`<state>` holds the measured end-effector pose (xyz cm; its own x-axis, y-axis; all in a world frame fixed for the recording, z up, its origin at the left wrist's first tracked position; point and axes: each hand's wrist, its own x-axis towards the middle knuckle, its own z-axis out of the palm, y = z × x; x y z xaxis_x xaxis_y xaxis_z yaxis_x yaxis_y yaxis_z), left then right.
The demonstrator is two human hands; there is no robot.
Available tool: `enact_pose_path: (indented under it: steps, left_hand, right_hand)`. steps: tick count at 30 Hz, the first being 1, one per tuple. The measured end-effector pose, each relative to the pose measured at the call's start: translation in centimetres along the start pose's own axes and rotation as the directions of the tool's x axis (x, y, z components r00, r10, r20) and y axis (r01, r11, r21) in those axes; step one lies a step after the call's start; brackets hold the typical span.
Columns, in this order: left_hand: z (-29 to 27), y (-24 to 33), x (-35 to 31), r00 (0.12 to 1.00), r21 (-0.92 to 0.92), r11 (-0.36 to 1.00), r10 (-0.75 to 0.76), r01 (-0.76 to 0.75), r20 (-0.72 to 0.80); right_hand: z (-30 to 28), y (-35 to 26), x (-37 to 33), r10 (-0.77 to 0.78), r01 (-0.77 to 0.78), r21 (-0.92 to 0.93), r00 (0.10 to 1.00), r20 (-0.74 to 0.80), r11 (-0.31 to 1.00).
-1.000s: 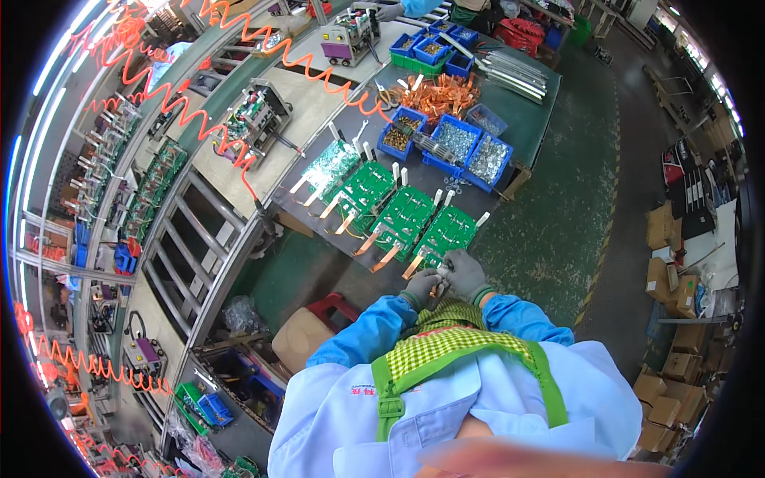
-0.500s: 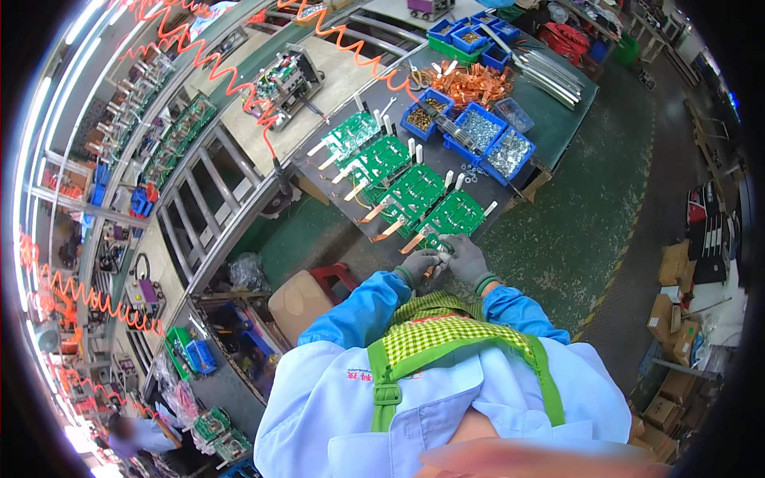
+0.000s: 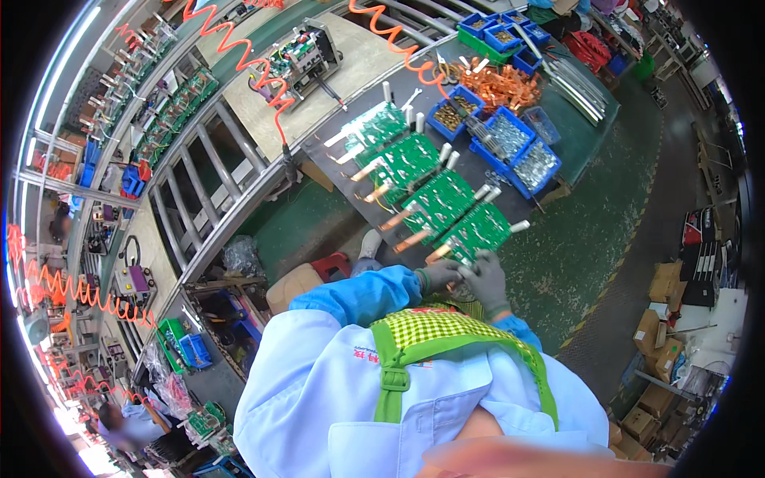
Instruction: Assembling components and copper connectors onto green circuit boards at a factory workstation.
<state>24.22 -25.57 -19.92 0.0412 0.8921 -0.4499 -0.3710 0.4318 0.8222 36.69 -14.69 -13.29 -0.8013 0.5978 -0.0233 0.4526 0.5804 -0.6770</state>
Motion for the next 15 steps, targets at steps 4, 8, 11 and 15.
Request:
enact_pose_path:
  steps: [4,8,11,15]
  left_hand:
    - [-7.5,3.9,-6.8,0.981,0.375,0.921,0.036,-0.106,0.189]
    - [-24.9,13.5,-18.8,0.963,0.095,0.962,-0.263,0.257,0.057]
    - [-42.9,11.1,-21.4,0.887,0.042,0.996,-0.049,0.077,-0.460]
    - [-68.7,-4.1,-29.6,0.483,0.560,0.734,0.357,0.385,-0.800]
  right_hand:
    - [-1.3,-0.5,-1.3,-0.027,0.029,0.023,0.995,-0.095,0.999]
    - [-3.6,-0.3,-2.9,0.349,-0.364,0.068,0.799,-0.490,0.929]
    - [-5.7,-1.7,-2.2,0.703,-0.501,0.496,0.457,-0.544,0.709]
    - [-7.0,-5.6,5.7,0.323,-0.446,0.023,0.610,-0.724,0.895]
